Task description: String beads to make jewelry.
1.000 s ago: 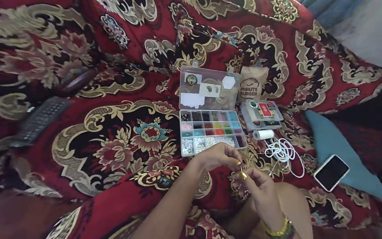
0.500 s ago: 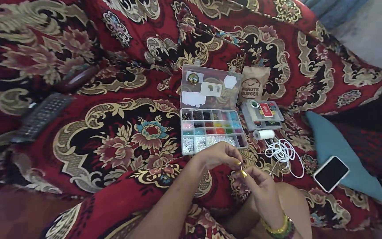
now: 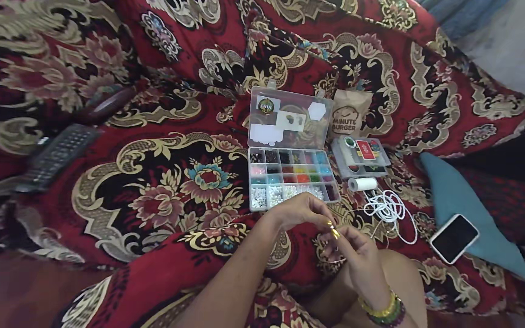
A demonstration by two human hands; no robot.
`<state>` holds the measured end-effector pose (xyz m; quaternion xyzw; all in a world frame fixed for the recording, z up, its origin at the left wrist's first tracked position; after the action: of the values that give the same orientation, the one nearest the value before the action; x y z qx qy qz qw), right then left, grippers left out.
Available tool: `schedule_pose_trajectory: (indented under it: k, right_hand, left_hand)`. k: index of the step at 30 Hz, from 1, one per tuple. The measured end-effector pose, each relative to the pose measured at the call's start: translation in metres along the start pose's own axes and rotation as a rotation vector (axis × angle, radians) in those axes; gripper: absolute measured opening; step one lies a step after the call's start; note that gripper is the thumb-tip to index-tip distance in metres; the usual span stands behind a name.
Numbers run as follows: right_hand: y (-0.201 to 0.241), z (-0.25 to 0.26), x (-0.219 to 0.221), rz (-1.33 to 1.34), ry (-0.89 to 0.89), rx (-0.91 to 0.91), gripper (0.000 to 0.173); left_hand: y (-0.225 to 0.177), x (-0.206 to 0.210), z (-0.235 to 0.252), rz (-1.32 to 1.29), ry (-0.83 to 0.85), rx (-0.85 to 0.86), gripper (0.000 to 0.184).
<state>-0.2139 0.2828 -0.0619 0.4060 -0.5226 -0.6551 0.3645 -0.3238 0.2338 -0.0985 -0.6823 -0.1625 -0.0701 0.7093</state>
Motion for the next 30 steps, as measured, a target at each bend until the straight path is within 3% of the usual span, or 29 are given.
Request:
schedule_pose_trajectory:
  k: [15, 23, 27, 30]
  right_hand:
    - [-0.019, 0.000, -0.006, 0.095, -0.061, 0.112, 0.025]
    - [-0.020, 0.000, -0.003, 0.158, 0.017, 0.076, 0.028]
    - [-0.018, 0.000, -0.003, 0.129, -0.037, 0.080, 0.021]
    - [-0.014, 0.000, -0.006, 0.109, -0.071, 0.075, 0.019]
  left_hand:
    - [-0.016, -0.003, 0.006, 0.142, -0.109, 0.210, 0.006]
    - [-0.017, -0.003, 0.003, 0.154, -0.121, 0.143, 0.007]
    - [-0.020, -0.002, 0.002, 0.191, -0.105, 0.159, 0.007]
    - [-0.038, -0.017, -0.010, 0.308, -0.259, 0.112, 0.016]
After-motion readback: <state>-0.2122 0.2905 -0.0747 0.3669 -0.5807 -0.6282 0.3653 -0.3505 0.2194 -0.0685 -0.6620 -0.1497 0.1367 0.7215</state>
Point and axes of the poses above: each hand's wrist, its own z-axis towards the middle knuckle, its own x-axis out of the palm, y = z × x, the point moved 9 cm from there along z, towards the middle knuckle, and after that the axes turned 1 degree about -x, right-handed, at the moved point
